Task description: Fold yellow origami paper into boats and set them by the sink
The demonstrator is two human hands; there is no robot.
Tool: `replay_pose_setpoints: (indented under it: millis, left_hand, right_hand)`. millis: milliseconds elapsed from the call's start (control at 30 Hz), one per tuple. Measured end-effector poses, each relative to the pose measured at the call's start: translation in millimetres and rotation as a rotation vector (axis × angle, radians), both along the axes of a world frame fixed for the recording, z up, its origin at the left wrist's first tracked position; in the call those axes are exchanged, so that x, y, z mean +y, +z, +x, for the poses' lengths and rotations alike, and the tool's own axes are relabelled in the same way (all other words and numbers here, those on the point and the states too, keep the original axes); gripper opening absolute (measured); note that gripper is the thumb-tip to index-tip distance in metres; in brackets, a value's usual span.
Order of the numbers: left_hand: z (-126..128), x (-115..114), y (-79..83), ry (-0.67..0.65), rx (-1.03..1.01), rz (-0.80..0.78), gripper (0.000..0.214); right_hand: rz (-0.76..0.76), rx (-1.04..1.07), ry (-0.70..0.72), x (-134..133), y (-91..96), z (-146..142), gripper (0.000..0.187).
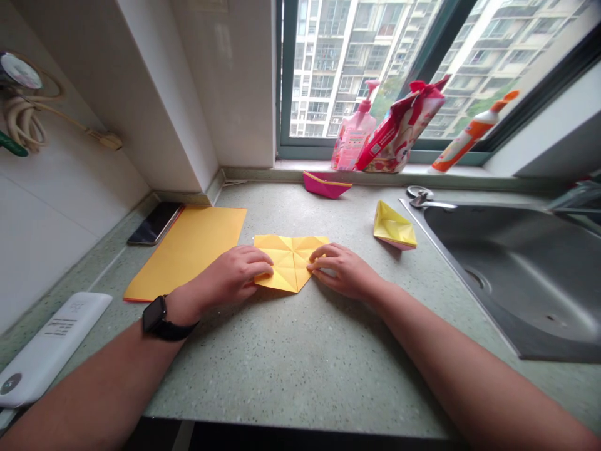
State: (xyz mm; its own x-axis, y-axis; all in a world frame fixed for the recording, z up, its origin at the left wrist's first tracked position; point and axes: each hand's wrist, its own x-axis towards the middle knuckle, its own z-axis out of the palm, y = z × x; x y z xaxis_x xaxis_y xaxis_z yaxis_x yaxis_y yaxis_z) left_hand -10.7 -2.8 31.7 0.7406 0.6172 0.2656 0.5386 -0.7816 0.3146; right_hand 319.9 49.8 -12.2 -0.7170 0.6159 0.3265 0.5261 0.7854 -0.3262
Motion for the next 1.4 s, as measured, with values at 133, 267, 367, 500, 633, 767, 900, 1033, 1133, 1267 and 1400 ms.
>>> replay_pose_setpoints:
  millis: [133, 267, 367, 500, 633, 767, 900, 1033, 1133, 1267, 1400]
  left_hand:
    - [2, 3, -5.1, -0.01, -0.074, -0.1, 0.029]
    - [7, 0, -11.3, 0.03, -0.104, -0.145, 0.021]
    - [14, -4, -17.7, 0.211, -0.149, -0.144, 0.023]
    - [25, -6, -26.0, 0.439, -0.12, -0.156, 0.049]
    - [33, -3, -32.2, 0.466, -0.044, -0.083, 0.056]
    - [36, 0, -36.8, 0.431, -0.007, 0.0, 0.056]
    - [36, -2, -38.1, 0.424, 0.063, 0.018, 0.049]
    - [35, -9, -31.9, 0.389, 0.053, 0.119, 0.033]
    - [35, -16, -23.0, 0.225, 0.053, 0.197, 0.024]
    - [37, -23, -17.7, 0.003, 0.117, 0.174, 0.025]
    - [37, -27, -21.9, 0.07, 0.193, 0.173, 0.04]
  right_hand:
    - [-0.037, 0.005, 0.02, -2, 1.2, 1, 0.016]
    - [-0.057, -0.001, 0.101, -7, 2.9, -3, 0.026]
    - [-0.06, -0.014, 0.137, -9, 3.3, -6, 0.032]
    - [-0.044, -0.023, 0.163, -10, 4.3, -8, 0.031]
    - [-0.044, -0.008, 0.177, -12, 6.2, -9, 0.041]
    - [-0.031, -0.022, 0.226, -16, 9.2, -12, 0.045]
    - [0.016, -0.09, 0.244, -19, 11.4, -16, 0.031]
    - [0.058, -0.129, 0.168, -19, 9.0, -17, 0.035]
    - [0.077, -0.144, 0.101, -17, 5.8, -16, 0.036]
    - [0.103, -0.166, 0.009, -16, 4.2, -16, 0.032]
    - [0.114, -0.189, -0.067, -18, 6.1, -16, 0.029]
